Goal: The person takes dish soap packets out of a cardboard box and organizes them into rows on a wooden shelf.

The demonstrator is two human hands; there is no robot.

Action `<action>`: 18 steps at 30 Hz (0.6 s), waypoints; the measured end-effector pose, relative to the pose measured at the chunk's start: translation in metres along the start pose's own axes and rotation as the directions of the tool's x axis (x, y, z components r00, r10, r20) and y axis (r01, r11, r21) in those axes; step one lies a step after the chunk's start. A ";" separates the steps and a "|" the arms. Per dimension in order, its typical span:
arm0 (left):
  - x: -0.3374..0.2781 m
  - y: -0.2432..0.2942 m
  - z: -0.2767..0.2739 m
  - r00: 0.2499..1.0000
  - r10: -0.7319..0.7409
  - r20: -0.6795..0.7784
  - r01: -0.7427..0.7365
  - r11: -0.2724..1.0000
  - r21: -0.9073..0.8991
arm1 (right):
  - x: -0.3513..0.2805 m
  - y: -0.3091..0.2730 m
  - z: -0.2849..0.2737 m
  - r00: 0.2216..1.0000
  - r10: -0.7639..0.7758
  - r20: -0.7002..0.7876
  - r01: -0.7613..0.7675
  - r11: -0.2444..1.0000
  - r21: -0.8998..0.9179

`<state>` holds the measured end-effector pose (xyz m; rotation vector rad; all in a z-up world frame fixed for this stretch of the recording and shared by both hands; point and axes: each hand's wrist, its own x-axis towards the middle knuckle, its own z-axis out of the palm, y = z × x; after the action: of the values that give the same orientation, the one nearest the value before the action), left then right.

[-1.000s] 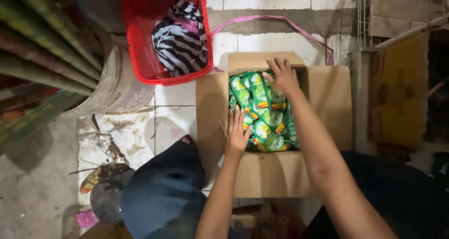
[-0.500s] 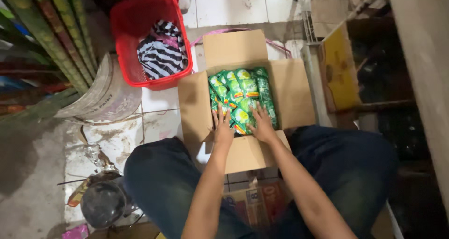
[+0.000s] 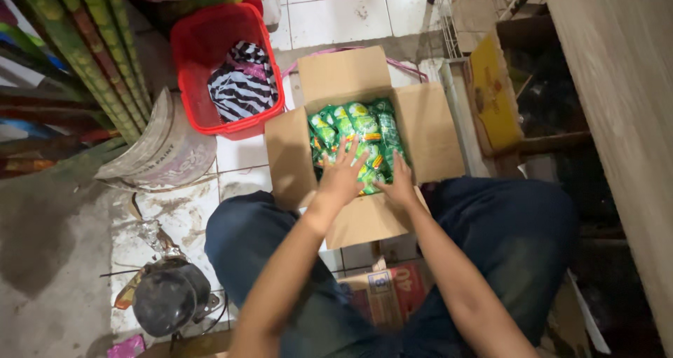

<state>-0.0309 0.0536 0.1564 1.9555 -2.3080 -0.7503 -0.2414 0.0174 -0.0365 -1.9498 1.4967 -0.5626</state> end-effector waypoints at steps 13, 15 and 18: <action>0.040 -0.041 -0.066 0.922 -0.200 -0.331 0.087 0.941 -0.328 | 0.068 -0.096 0.007 0.885 0.333 0.326 -0.186 0.894 -0.408; 0.041 -0.039 -0.083 0.918 -0.367 -0.152 0.301 0.893 -0.335 | 0.072 -0.086 0.009 0.898 0.312 0.311 -0.183 0.906 -0.380; 0.041 -0.036 -0.102 0.887 -0.448 -0.109 0.392 0.857 -0.334 | 0.078 -0.083 0.010 0.862 0.358 0.359 -0.210 0.897 -0.390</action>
<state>0.0262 -0.0227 0.2218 2.2870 -1.5609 -0.8443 -0.1554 -0.0416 0.0107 -1.8762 1.6250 0.2621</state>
